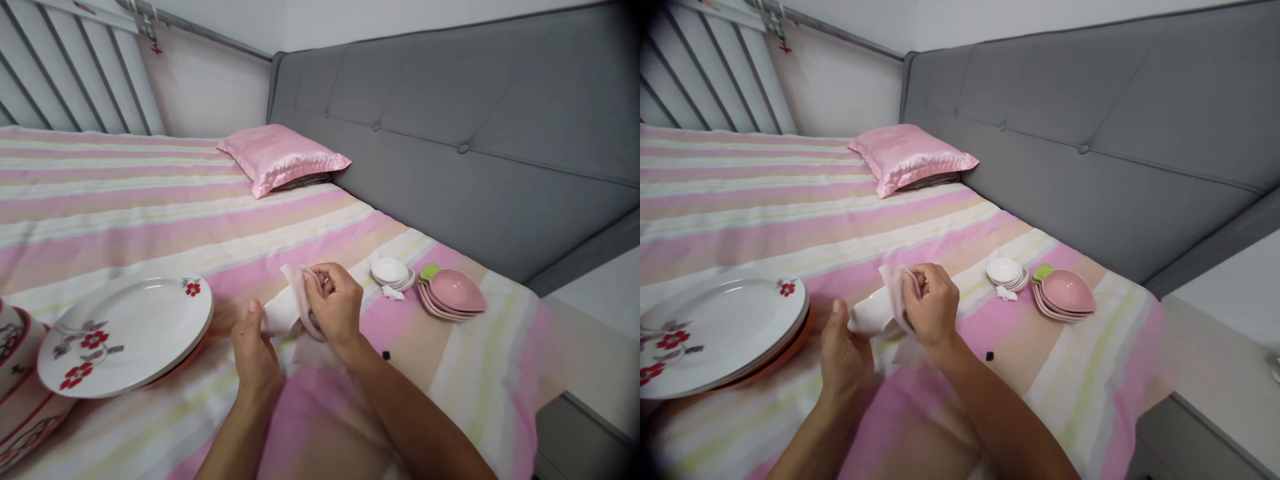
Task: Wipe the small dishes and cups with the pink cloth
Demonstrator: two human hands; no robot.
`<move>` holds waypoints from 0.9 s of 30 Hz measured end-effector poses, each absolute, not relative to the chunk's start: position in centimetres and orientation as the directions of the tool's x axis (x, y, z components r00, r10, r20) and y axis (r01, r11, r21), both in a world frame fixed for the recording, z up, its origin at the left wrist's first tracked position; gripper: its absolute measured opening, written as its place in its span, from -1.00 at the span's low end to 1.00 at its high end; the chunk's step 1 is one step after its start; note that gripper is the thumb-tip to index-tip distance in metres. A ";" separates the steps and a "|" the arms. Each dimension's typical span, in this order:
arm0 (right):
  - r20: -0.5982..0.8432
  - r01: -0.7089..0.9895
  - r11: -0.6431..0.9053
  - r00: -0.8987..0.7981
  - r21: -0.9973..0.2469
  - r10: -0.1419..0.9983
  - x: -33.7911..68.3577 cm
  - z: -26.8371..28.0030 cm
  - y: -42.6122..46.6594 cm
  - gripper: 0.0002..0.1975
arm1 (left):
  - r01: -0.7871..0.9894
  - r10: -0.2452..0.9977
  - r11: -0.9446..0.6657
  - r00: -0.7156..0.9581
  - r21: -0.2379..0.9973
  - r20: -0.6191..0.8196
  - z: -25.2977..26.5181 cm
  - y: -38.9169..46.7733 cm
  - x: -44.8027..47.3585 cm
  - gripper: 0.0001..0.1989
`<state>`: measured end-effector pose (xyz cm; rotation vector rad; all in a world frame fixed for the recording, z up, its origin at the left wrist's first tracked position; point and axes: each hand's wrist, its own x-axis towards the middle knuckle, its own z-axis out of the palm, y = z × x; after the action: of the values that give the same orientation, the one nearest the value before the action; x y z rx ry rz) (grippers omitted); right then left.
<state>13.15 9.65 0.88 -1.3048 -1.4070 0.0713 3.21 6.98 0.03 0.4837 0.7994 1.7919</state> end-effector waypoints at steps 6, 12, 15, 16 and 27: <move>0.709 0.684 0.394 0.258 -0.614 0.656 13.5 0.9 9.9 -0.90 | -0.691 0.931 -0.177 -0.349 0.701 -0.109 0.0 7.1 3.2 -0.75; 0.671 0.672 0.357 0.284 -0.649 0.685 14.1 0.7 10.3 -0.88 | -0.762 0.923 -0.106 -0.315 0.638 -0.223 0.0 7.6 3.0 -0.80; 0.634 0.641 0.339 0.305 -0.688 0.710 14.4 0.6 10.6 -0.85 | -0.815 0.905 -0.067 -0.293 0.575 -0.309 0.5 7.8 2.9 -0.83; 0.622 0.630 0.334 0.312 -0.701 0.718 14.5 0.5 10.6 -0.84 | -0.832 0.901 -0.048 -0.275 0.553 -0.336 0.6 7.9 2.8 -0.81; 0.726 0.638 0.448 0.269 -0.626 0.633 13.8 -0.2 10.6 -0.84 | -0.949 0.934 0.157 0.053 0.273 -0.354 -0.4 8.4 1.9 -0.59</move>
<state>13.76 10.60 -0.25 -1.2189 -1.4028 -0.0050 1.90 8.41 -0.38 -0.0368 0.5050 1.4316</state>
